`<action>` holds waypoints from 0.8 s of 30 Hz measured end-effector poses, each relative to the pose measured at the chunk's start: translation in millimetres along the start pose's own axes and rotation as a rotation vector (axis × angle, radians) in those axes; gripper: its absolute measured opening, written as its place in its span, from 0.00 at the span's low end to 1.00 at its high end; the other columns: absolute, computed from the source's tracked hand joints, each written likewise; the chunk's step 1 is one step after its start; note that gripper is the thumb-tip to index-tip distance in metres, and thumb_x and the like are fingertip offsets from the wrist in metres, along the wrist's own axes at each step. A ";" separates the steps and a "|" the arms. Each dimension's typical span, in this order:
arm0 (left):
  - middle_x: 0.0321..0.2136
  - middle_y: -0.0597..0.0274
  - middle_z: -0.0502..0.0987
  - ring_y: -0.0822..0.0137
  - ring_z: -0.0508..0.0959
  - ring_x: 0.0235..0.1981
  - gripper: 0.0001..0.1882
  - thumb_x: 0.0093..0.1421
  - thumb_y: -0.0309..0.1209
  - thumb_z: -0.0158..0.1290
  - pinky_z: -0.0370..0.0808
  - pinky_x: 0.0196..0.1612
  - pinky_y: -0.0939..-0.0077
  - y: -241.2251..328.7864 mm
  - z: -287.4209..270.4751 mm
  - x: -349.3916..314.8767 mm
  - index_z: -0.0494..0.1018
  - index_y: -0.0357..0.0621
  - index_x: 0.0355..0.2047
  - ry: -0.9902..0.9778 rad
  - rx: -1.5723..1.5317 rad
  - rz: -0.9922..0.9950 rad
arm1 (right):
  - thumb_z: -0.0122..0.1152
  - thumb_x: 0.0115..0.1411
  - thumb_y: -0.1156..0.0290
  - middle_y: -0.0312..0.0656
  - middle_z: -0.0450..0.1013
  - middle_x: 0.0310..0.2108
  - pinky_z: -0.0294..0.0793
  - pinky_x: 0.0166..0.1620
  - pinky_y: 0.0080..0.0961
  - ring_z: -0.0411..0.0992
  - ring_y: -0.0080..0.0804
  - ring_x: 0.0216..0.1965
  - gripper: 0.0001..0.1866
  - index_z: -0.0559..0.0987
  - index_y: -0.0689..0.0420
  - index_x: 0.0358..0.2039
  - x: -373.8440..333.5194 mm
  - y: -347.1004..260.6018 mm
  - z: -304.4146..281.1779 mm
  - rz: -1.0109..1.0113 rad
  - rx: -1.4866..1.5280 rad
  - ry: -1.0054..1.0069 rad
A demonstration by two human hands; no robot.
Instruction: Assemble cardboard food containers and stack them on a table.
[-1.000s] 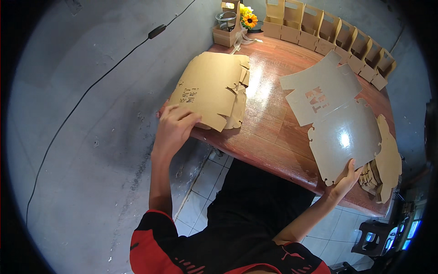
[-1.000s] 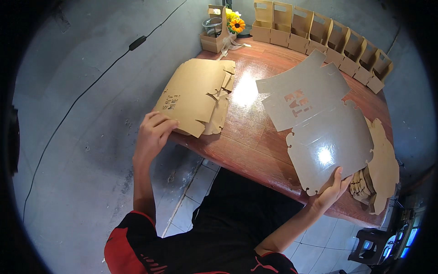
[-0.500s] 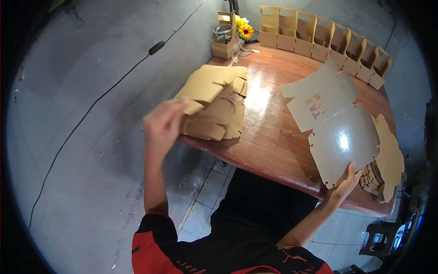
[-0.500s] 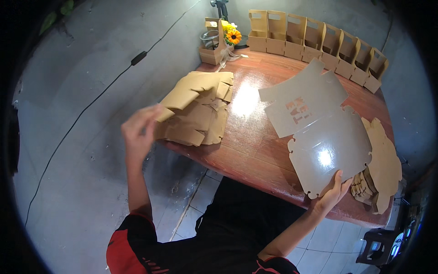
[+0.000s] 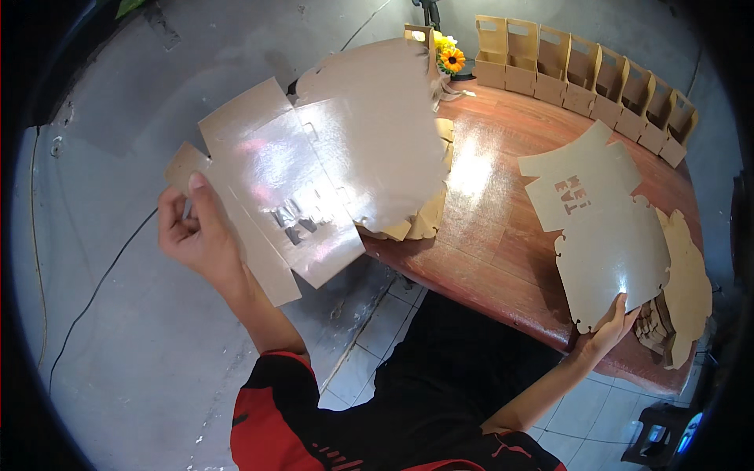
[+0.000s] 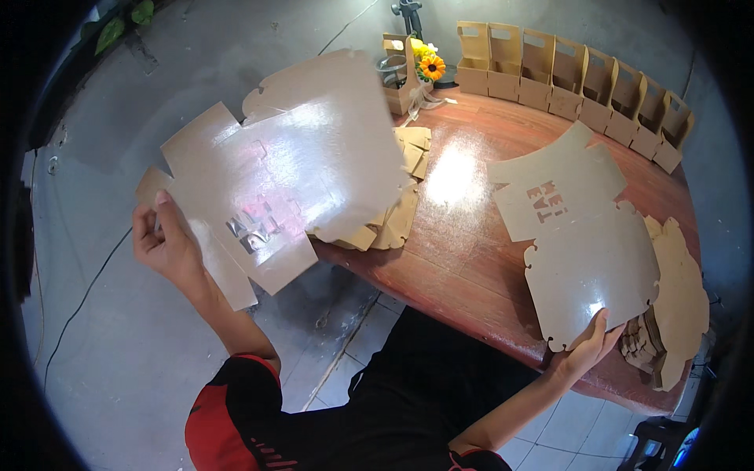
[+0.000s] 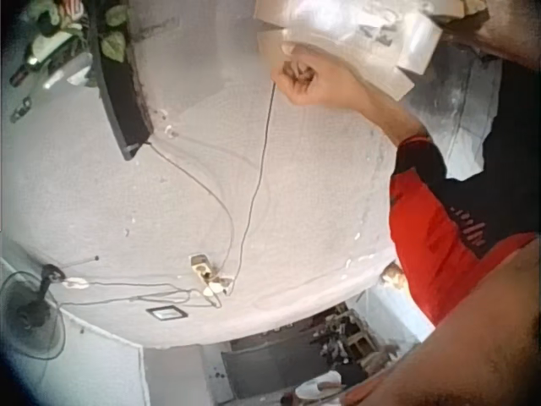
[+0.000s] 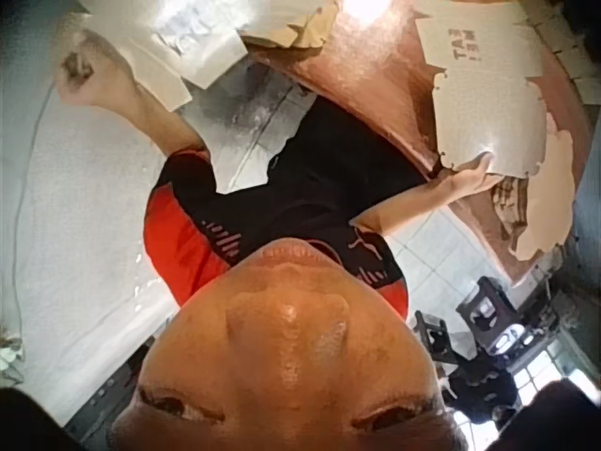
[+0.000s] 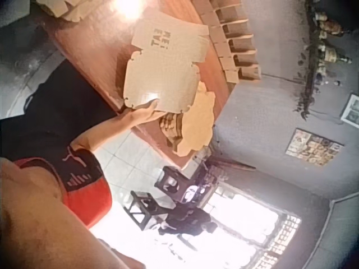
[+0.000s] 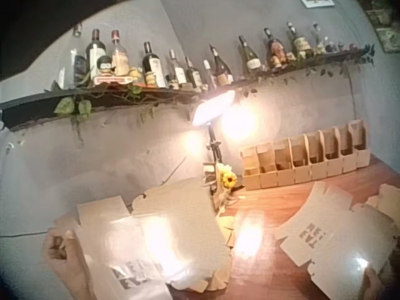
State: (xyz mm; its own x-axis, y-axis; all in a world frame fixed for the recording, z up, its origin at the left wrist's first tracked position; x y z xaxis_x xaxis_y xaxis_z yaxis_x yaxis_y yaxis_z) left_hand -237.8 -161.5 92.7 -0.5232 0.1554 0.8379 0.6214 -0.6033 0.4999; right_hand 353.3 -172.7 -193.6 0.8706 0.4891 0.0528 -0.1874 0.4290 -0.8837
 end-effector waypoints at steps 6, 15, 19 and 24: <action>0.31 0.66 0.79 0.81 0.74 0.27 0.07 0.68 0.26 0.58 0.70 0.29 0.88 -26.4 4.7 3.2 0.73 0.38 0.32 -0.032 0.001 -0.051 | 0.55 0.69 0.72 0.48 0.65 0.63 0.64 0.64 0.34 0.66 0.39 0.62 0.30 0.61 0.63 0.70 -3.7 -1.7 2.0 0.036 0.049 0.000; 0.46 0.49 0.81 0.51 0.83 0.45 0.14 0.54 0.20 0.60 0.82 0.48 0.62 3.2 73.3 -90.3 0.77 0.37 0.43 -0.564 0.227 0.795 | 0.55 0.69 0.74 0.48 0.65 0.63 0.64 0.64 0.35 0.66 0.39 0.61 0.31 0.60 0.62 0.70 -1.3 -6.0 4.5 -0.037 -0.012 -0.018; 0.52 0.55 0.80 0.52 0.81 0.51 0.13 0.57 0.19 0.60 0.79 0.52 0.58 -48.6 112.4 -148.8 0.78 0.42 0.43 -1.137 0.274 0.510 | 0.56 0.69 0.75 0.49 0.64 0.64 0.65 0.64 0.35 0.66 0.39 0.61 0.32 0.59 0.63 0.71 -7.7 -9.7 12.6 -0.054 -0.013 -0.050; 0.54 0.57 0.79 0.47 0.77 0.55 0.16 0.57 0.29 0.62 0.71 0.63 0.50 -98.4 115.7 -183.7 0.77 0.44 0.47 -1.352 0.198 0.056 | 0.55 0.70 0.80 0.48 0.63 0.66 0.64 0.67 0.33 0.64 0.36 0.63 0.32 0.57 0.63 0.71 -23.0 -8.2 37.1 -0.036 -0.026 -0.094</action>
State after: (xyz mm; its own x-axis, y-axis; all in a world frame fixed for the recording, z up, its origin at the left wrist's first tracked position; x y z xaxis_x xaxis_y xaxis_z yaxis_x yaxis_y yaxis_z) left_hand -135.3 -40.2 -85.0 0.4071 0.8396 0.3597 0.7547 -0.5310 0.3853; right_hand 318.0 -159.3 -170.3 0.8296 0.5437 0.1271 -0.1440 0.4283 -0.8921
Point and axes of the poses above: each hand's wrist, its own x-axis towards the middle knuckle, its own z-axis out of the palm, y = z × x, the point moved 9 cm from there along x, towards the middle knuckle
